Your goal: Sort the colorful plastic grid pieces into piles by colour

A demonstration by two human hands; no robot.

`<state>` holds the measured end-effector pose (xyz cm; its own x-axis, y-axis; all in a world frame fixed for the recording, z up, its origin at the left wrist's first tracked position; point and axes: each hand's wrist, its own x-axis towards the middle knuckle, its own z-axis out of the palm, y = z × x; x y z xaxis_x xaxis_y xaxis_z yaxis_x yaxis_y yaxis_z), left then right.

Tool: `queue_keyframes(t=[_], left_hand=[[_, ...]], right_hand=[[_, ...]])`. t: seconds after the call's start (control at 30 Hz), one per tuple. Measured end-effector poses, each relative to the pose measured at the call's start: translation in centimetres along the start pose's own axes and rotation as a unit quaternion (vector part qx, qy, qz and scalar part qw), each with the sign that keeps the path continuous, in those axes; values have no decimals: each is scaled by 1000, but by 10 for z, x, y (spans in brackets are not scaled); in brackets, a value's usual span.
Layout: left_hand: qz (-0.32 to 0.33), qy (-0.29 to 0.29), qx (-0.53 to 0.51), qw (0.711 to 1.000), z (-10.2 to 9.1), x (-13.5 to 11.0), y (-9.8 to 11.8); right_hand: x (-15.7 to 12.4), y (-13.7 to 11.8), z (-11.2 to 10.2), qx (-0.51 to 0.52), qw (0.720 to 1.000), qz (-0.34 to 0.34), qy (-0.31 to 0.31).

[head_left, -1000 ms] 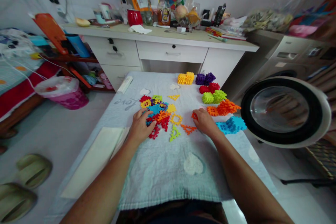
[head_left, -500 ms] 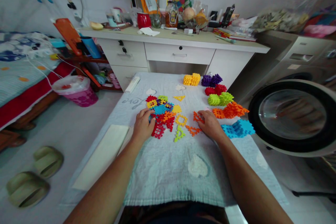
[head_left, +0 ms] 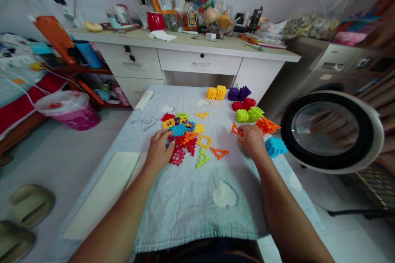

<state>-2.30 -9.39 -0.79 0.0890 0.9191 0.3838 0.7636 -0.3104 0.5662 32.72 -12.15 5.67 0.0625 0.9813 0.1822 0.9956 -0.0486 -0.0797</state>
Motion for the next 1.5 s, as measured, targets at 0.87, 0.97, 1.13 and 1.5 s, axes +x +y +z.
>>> queue_keyframes(t=[0.87,0.97,1.13,1.5], left_hand=[[7,-4,5,1000,2,1,2],[6,-3,8,1000,0,0,3],[1,12,15,1000,-1,-1,1],[0,12,23,1000,0,0,0]], right_hand=[[10,4,-14,-75,992,99,6],[3,-12,-17,41,997,-34,-64],[-12,-31,-6,166,945,-197,-203],[-14,-30,9,155,948,-186,-209]])
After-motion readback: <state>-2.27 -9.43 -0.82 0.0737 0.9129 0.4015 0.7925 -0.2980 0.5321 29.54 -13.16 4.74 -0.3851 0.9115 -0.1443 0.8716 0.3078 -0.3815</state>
